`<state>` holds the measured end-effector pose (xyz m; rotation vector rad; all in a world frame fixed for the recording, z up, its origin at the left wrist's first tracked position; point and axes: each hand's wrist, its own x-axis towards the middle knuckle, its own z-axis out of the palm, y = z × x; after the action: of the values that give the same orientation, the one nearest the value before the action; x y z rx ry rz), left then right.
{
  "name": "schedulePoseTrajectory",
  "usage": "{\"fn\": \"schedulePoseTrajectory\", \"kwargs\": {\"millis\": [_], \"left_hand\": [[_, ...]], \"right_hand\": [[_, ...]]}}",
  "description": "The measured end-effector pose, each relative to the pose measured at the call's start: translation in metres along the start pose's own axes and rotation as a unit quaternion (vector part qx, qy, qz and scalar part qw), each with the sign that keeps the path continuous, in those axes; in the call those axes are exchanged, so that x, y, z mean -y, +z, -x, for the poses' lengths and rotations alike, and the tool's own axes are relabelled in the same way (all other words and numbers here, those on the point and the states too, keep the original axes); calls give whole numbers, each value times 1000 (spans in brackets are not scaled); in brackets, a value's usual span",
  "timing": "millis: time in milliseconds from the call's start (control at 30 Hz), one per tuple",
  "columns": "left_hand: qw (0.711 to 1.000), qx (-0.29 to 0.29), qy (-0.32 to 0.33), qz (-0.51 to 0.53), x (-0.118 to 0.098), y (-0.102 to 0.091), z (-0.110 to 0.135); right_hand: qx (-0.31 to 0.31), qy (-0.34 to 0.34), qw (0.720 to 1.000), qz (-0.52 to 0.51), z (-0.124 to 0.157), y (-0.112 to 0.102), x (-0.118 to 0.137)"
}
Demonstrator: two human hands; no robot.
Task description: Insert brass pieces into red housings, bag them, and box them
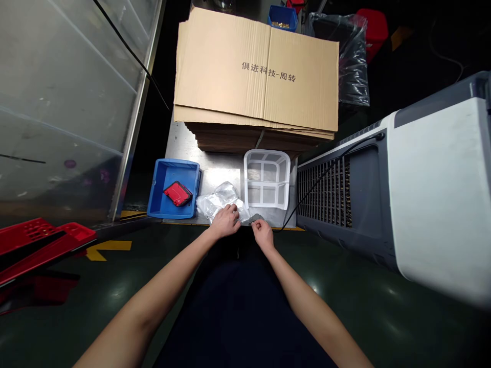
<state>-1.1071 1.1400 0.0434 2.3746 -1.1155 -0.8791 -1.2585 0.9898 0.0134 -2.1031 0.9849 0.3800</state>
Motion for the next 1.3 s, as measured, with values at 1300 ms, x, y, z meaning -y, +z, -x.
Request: {"fn": "schedulePoseTrajectory", "kwargs": {"millis": [1300], "left_hand": [[998,-9,-53,40,8,-2,-13]], "right_hand": [[5,16,997,78,-2,3,52]]}}
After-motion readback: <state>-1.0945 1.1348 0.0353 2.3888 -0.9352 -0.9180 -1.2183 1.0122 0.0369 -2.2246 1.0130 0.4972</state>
